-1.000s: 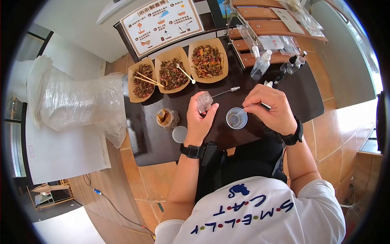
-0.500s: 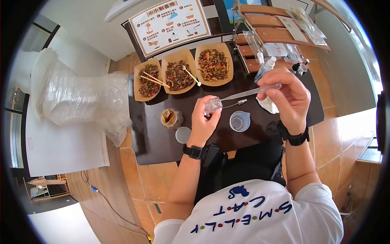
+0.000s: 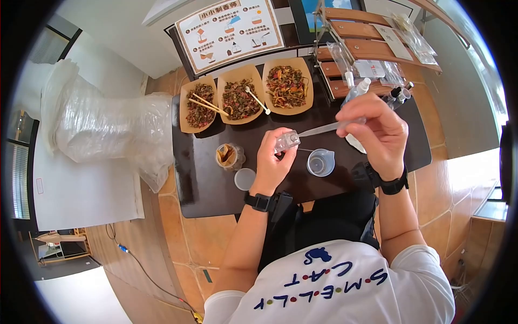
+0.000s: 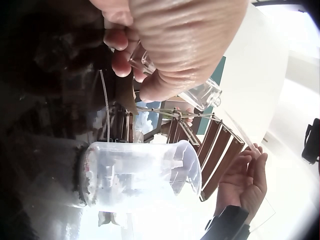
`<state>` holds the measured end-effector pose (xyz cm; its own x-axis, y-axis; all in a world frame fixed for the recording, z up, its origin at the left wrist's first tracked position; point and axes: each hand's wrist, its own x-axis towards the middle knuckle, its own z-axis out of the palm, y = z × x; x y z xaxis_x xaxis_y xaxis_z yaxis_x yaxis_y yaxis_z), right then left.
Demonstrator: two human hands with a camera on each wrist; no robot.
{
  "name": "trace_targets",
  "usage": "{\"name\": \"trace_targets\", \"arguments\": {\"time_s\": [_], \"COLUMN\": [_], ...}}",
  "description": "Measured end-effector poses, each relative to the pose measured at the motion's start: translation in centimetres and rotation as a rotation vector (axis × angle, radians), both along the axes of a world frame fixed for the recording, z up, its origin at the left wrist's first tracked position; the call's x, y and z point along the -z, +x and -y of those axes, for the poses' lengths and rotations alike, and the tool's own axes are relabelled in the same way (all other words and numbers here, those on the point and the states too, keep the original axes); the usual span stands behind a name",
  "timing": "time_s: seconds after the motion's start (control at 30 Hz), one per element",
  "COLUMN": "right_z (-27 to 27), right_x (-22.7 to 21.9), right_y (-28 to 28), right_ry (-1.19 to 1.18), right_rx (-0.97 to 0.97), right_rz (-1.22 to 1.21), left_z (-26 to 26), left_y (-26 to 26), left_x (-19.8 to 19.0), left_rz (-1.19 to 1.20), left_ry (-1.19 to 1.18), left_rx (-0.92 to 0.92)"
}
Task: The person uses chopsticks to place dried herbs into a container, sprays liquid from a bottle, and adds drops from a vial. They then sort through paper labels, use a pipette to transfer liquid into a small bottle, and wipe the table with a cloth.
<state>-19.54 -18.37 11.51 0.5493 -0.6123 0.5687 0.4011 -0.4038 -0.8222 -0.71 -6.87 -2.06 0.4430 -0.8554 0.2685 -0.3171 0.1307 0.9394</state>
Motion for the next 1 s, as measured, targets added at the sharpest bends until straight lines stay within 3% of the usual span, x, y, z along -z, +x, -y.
{"name": "trace_targets", "arguments": {"time_s": [0.17,0.4,0.47,0.57,0.87,1.0], "right_z": [-0.4,0.0,0.0,-0.8,-0.6,-0.5], "right_x": [-0.7,-2.4,-2.1,-0.4,2.6,1.5], "right_y": [0.1,-3.3,-3.9,-3.3,-2.1,-2.4], "right_ry": [-0.077,-0.027,-0.185,-0.170,-0.060,-0.188], "right_rx": [0.017,0.089,0.074,0.056,-0.012,0.033], "right_rz": [-0.101,0.006,-0.242,-0.410,-0.438,-0.412], "left_z": [0.0,0.2,0.1,0.1,0.1,0.2], "left_y": [0.0,-0.1,0.0,0.0,0.0,-0.1], "left_x": [0.0,0.6,0.8,0.9,1.0,0.7], "left_rz": [0.055,-0.079,-0.111,-0.121,-0.151,-0.179], "left_ry": [0.000,-0.021,0.012,0.013,0.023,0.013], "left_rx": [0.002,-0.033,-0.027,-0.022,-0.045,-0.040]}}
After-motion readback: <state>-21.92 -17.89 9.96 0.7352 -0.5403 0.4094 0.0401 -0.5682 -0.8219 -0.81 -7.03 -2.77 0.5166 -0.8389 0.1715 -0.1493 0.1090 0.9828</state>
